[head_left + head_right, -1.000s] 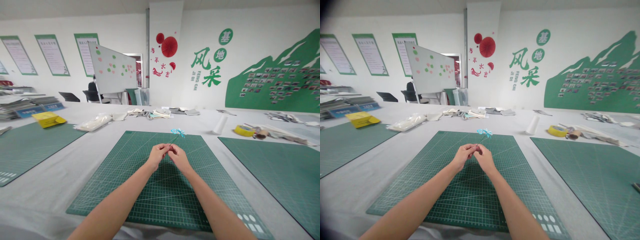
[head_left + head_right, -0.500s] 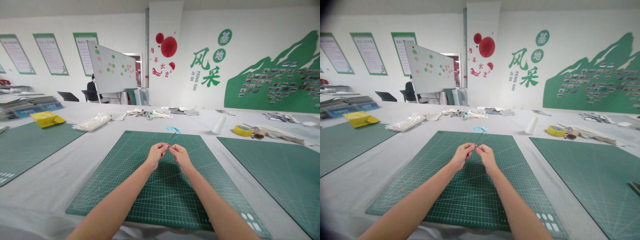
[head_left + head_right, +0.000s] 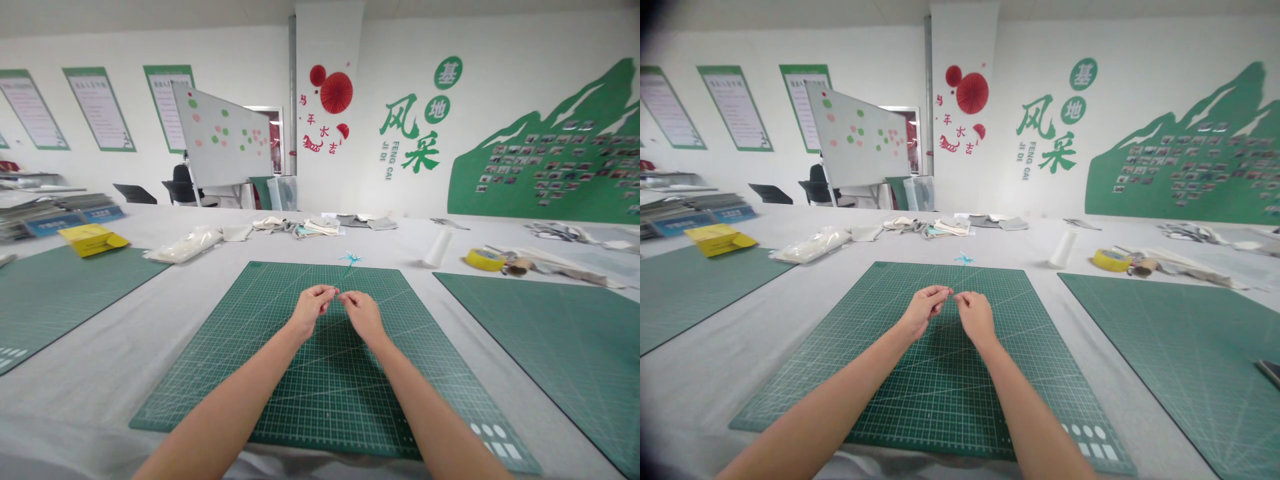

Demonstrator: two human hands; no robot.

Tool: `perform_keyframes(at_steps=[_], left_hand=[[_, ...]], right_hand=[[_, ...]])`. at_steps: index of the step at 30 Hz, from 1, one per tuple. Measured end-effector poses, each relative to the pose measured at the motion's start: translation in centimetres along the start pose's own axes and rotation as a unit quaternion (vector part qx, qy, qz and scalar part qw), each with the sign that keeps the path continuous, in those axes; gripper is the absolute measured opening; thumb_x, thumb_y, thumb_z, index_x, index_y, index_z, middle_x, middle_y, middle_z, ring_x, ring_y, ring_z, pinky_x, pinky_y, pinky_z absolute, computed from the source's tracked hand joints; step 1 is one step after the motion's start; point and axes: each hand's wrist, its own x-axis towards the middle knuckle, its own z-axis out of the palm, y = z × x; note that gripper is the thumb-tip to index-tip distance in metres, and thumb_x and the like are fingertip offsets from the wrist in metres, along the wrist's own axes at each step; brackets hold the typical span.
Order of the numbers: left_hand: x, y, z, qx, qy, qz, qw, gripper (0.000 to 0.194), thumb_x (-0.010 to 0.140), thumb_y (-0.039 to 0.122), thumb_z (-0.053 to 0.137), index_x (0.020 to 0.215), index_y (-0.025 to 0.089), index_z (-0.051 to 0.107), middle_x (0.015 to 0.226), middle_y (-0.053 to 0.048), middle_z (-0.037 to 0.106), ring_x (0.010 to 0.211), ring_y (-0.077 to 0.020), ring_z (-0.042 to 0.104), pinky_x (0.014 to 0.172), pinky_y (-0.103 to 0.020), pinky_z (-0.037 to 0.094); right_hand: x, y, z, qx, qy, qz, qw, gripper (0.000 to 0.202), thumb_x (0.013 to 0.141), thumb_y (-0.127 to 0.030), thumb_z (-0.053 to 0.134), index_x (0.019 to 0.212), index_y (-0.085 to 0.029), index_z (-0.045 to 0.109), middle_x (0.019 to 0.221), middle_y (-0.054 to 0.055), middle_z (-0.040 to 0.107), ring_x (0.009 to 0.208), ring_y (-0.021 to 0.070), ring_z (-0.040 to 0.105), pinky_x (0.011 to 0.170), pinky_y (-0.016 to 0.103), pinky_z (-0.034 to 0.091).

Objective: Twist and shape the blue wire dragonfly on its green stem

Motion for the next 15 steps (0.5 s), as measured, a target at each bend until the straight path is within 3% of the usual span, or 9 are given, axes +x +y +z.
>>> perform_keyframes(at_steps=[3, 5, 7, 9, 12, 15], left_hand=[[-0.1, 0.1, 0.1, 0.004, -0.007, -0.007, 1.0, 0.032, 0.065, 0.039, 0.069, 0.081, 0.012, 0.068, 0.054, 0.004, 0.043, 0.044, -0.0023, 0.03, 0.041, -0.018, 0.016], [-0.2, 0.1, 0.2, 0.015, -0.011, -0.012, 1.0, 0.032, 0.066, 0.04, 0.068, 0.081, 0.012, 0.068, 0.052, 0.004, 0.042, 0.043, -0.0025, 0.03, 0.041, -0.018, 0.016], [-0.3, 0.1, 0.3, 0.021, -0.014, -0.015, 1.0, 0.032, 0.066, 0.04, 0.068, 0.079, 0.012, 0.067, 0.048, 0.005, 0.041, 0.042, -0.0029, 0.029, 0.041, -0.019, 0.016], [-0.2, 0.0, 0.3, 0.018, -0.012, -0.015, 1.0, 0.031, 0.064, 0.04, 0.07, 0.078, 0.012, 0.067, 0.047, 0.006, 0.04, 0.041, -0.0031, 0.028, 0.042, -0.019, 0.016], [-0.1, -0.1, 0.1, 0.009, 0.005, -0.014, 1.0, 0.031, 0.064, 0.039, 0.07, 0.078, 0.011, 0.066, 0.048, 0.005, 0.042, 0.042, -0.0033, 0.031, 0.042, -0.019, 0.018], [-0.1, 0.0, -0.1, 0.0, 0.006, -0.013, 1.0, 0.032, 0.065, 0.039, 0.069, 0.081, 0.011, 0.066, 0.047, 0.006, 0.041, 0.042, -0.0031, 0.03, 0.042, -0.018, 0.018]], right_hand=[[-0.1, -0.6, -0.2, -0.002, 0.053, -0.025, 0.998, 0.039, 0.073, -0.02, 0.044, 0.109, -0.017, 0.061, 0.114, 0.008, 0.059, 0.11, 0.0212, 0.046, 0.097, 0.036, 0.03], [-0.2, -0.9, 0.1, 0.095, 0.031, -0.007, 0.995, 0.045, 0.073, -0.021, 0.044, 0.117, -0.017, 0.056, 0.119, 0.008, 0.056, 0.113, 0.0206, 0.045, 0.097, 0.036, 0.032], [-0.3, -1.2, 0.6, 0.224, -0.029, 0.017, 0.974, 0.045, 0.074, -0.023, 0.046, 0.119, -0.019, 0.053, 0.11, 0.006, 0.06, 0.103, 0.0188, 0.052, 0.088, 0.033, 0.041], [-0.3, -1.4, 1.0, 0.306, -0.085, 0.048, 0.947, 0.041, 0.076, -0.025, 0.047, 0.115, -0.019, 0.055, 0.089, 0.003, 0.064, 0.077, 0.0152, 0.058, 0.068, 0.027, 0.046], [-0.4, -1.3, 1.3, 0.316, -0.102, 0.093, 0.939, 0.03, 0.076, -0.031, 0.053, 0.101, -0.016, 0.061, 0.058, -0.004, 0.054, 0.043, 0.0078, 0.04, 0.042, 0.02, 0.033], [-0.4, -1.2, 1.1, 0.31, -0.065, 0.098, 0.944, 0.029, 0.073, -0.036, 0.06, 0.093, -0.016, 0.063, 0.046, -0.008, 0.041, 0.038, 0.0055, 0.027, 0.038, 0.02, 0.022]])
